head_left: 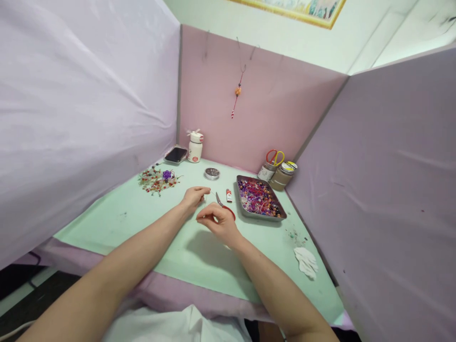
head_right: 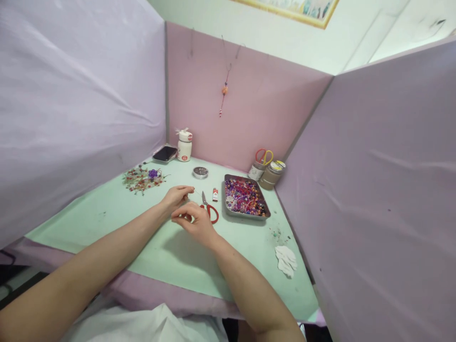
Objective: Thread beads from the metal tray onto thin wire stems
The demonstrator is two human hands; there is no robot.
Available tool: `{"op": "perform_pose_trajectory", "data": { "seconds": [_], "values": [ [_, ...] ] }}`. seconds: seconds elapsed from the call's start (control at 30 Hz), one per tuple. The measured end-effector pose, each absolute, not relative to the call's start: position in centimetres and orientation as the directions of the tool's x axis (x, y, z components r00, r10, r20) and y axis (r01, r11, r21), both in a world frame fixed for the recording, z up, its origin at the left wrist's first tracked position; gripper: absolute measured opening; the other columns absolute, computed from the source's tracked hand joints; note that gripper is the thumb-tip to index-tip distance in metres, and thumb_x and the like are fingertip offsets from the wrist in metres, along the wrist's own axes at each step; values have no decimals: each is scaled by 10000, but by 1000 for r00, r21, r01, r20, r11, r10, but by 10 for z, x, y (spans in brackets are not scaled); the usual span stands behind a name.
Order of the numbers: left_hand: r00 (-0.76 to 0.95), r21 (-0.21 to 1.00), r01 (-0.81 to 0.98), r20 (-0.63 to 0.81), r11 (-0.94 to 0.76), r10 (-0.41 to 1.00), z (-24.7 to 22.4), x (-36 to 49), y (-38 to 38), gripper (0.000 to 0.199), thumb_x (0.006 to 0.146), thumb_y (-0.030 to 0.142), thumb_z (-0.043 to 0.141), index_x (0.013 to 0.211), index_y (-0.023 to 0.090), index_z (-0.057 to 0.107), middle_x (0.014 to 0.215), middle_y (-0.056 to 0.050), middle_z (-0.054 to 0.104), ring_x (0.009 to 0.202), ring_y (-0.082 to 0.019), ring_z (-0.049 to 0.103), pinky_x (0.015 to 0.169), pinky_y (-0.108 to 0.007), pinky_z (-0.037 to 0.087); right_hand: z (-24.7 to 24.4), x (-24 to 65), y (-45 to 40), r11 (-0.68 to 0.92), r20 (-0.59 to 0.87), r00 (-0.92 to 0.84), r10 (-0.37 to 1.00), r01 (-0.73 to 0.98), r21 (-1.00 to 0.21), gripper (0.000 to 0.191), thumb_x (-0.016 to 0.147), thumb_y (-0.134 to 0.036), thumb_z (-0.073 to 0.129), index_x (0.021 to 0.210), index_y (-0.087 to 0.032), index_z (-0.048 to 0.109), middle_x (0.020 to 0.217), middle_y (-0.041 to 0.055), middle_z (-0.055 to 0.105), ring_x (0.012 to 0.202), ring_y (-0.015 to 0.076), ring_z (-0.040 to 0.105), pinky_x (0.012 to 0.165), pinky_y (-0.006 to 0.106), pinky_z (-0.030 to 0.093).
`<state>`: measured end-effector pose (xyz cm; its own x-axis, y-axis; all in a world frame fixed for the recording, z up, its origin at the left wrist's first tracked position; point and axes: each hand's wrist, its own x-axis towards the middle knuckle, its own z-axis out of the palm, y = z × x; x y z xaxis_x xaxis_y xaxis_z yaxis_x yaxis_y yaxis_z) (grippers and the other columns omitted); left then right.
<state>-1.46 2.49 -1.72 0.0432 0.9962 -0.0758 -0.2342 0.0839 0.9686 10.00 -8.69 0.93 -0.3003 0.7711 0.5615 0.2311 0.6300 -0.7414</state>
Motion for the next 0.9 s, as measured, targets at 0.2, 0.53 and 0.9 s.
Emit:
{"op": "perform_pose_trajectory", "data": {
  "seconds": [0.2, 0.53, 0.9],
  "values": [
    [-39, 992, -123, 25, -30, 999, -15, -11, 20, 202, 532, 308, 744, 656, 152, 706, 694, -55, 676, 589, -119, 498, 566, -251, 360, -2, 112, -66, 451, 510, 116, 853, 329, -830, 140, 771, -323, 608, 820, -201, 656, 826, 28, 659, 713, 146, 569, 649, 279, 464],
    [-48, 981, 12, 195, -195, 980, -16, -4, 17, 150, 593, 301, 710, 620, 156, 680, 650, -28, 648, 644, -141, 538, 658, -263, 394, -12, 121, -50, 361, 444, 271, 854, 305, -881, 138, 734, -303, 581, 795, -179, 587, 781, 26, 637, 745, 153, 590, 698, 286, 481],
    [-47, 984, 52, 172, -170, 984, -18, -3, 16, 154, 606, 307, 696, 624, 156, 676, 646, -32, 648, 625, -140, 533, 644, -265, 391, -17, 129, -40, 352, 446, 341, 827, 305, -885, 131, 723, -295, 595, 780, -185, 555, 782, 19, 639, 718, 149, 582, 709, 289, 462]
  ]
}}
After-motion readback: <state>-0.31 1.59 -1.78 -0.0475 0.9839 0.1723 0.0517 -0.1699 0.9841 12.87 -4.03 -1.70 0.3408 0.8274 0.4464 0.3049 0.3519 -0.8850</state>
